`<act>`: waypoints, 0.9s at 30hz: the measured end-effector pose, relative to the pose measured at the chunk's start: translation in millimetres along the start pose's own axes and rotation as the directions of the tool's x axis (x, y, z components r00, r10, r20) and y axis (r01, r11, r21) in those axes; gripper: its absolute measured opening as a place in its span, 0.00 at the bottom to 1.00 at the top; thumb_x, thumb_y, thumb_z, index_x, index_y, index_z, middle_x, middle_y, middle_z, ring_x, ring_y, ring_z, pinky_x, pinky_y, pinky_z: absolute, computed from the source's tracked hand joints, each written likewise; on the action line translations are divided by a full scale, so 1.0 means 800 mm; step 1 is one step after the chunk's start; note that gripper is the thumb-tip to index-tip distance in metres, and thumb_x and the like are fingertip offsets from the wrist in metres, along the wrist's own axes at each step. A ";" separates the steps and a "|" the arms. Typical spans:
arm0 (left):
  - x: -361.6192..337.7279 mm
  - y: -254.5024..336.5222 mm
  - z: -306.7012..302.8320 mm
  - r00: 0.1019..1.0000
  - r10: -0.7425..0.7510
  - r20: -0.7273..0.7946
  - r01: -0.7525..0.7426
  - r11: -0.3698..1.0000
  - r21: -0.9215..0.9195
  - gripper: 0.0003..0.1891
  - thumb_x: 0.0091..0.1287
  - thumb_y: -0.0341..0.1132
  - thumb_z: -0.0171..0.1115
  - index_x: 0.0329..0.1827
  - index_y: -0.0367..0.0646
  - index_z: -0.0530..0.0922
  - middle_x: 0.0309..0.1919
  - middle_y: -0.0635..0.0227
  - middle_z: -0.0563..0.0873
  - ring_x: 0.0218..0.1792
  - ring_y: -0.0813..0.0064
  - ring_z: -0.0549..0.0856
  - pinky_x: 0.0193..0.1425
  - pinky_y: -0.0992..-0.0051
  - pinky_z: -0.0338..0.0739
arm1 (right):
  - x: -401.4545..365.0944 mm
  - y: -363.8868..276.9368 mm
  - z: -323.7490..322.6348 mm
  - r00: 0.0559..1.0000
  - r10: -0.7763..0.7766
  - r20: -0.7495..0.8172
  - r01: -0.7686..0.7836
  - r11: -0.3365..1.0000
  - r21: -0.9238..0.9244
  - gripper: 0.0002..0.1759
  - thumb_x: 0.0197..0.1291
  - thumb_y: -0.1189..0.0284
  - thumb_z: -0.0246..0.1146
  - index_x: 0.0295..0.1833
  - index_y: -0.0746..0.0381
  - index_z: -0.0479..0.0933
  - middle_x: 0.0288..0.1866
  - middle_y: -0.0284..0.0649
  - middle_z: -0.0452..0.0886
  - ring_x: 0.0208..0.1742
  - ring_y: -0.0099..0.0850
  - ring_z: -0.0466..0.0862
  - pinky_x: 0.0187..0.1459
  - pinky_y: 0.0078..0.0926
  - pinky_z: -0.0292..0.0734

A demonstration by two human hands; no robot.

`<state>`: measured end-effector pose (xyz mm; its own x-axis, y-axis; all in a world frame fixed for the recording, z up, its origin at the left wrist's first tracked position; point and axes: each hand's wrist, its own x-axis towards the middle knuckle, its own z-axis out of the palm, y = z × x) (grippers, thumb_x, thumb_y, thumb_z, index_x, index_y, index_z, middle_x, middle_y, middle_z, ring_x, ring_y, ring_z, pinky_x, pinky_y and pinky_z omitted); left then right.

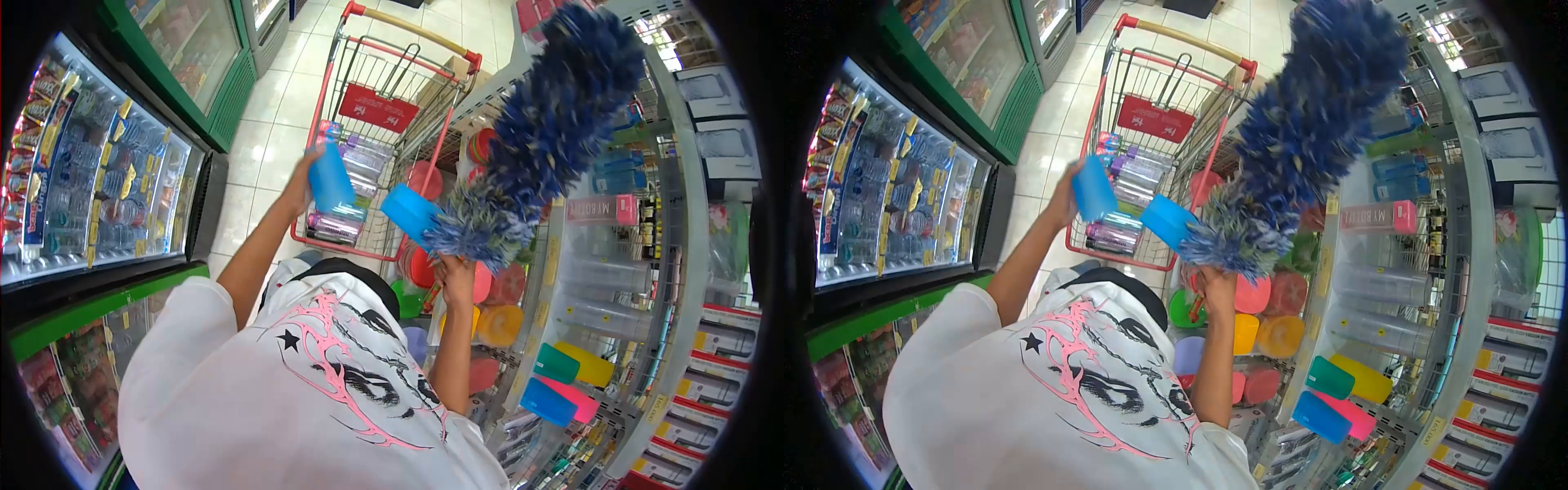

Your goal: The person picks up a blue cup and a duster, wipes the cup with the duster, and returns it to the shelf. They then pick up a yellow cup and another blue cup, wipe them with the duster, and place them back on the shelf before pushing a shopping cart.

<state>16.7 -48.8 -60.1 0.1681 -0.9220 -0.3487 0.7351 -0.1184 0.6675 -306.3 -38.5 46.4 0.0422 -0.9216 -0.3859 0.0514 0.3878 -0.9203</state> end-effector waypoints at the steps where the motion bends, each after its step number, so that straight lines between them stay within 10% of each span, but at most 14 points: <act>1: -0.004 0.001 -0.003 0.987 -0.132 0.087 0.128 0.991 0.051 0.32 0.65 0.56 0.59 0.64 0.42 0.68 0.44 0.60 0.81 0.50 0.65 0.83 0.58 0.63 0.79 | 0.000 -0.005 0.002 0.999 0.032 0.026 -0.033 0.999 0.018 0.07 0.56 0.78 0.64 0.31 0.62 0.72 0.14 0.29 0.64 0.10 0.19 0.59 0.13 0.20 0.51; 4: -0.034 0.021 0.026 0.903 -0.299 0.308 0.229 0.942 0.243 0.35 0.61 0.52 0.63 0.68 0.46 0.66 0.49 0.58 0.81 0.51 0.65 0.82 0.58 0.66 0.78 | 0.006 -0.001 0.000 0.996 0.081 0.040 -0.083 0.996 0.036 0.07 0.57 0.78 0.63 0.30 0.61 0.71 0.13 0.29 0.62 0.10 0.19 0.59 0.13 0.20 0.51; 7: -0.035 0.012 0.037 0.865 -0.252 0.434 -0.126 0.728 0.674 0.46 0.52 0.38 0.74 0.75 0.56 0.58 0.48 0.60 0.79 0.43 0.68 0.83 0.46 0.69 0.81 | 0.021 0.020 -0.005 0.994 0.098 0.040 -0.097 0.995 -0.004 0.08 0.57 0.78 0.62 0.29 0.60 0.70 0.13 0.28 0.61 0.10 0.19 0.58 0.13 0.21 0.50; 22: -0.006 0.010 0.020 0.755 -0.553 0.352 -0.144 0.384 0.912 0.40 0.50 0.55 0.74 0.63 0.40 0.75 0.47 0.55 0.83 0.50 0.64 0.81 0.58 0.70 0.72 | 0.045 0.101 -0.002 0.944 0.303 0.127 -0.248 0.911 -0.329 0.13 0.51 0.78 0.66 0.19 0.62 0.71 0.13 0.34 0.70 0.11 0.22 0.64 0.14 0.24 0.54; 25: 0.011 -0.006 0.009 0.771 -0.507 0.384 -0.205 0.373 0.905 0.38 0.50 0.55 0.74 0.60 0.38 0.78 0.50 0.54 0.83 0.50 0.63 0.81 0.58 0.69 0.73 | 0.052 0.129 -0.004 0.964 0.267 0.019 -0.230 0.865 -0.446 0.07 0.54 0.75 0.65 0.29 0.68 0.78 0.16 0.34 0.73 0.12 0.20 0.67 0.16 0.20 0.56; 27: 0.027 -0.015 -0.003 0.791 -0.496 0.358 -0.215 0.322 0.922 0.38 0.49 0.55 0.74 0.58 0.37 0.78 0.51 0.54 0.83 0.51 0.62 0.81 0.58 0.69 0.73 | 0.050 0.152 -0.003 0.990 -0.143 -0.008 0.129 0.914 -0.385 0.08 0.53 0.75 0.66 0.36 0.69 0.80 0.25 0.36 0.79 0.24 0.23 0.76 0.28 0.22 0.69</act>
<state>13.0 -66.6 -77.4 -0.4667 -0.8027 -0.3713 -0.4049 -0.1794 0.8966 -300.8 -28.0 -80.9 0.0261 -0.9677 -0.2509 -0.3316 0.2283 -0.9154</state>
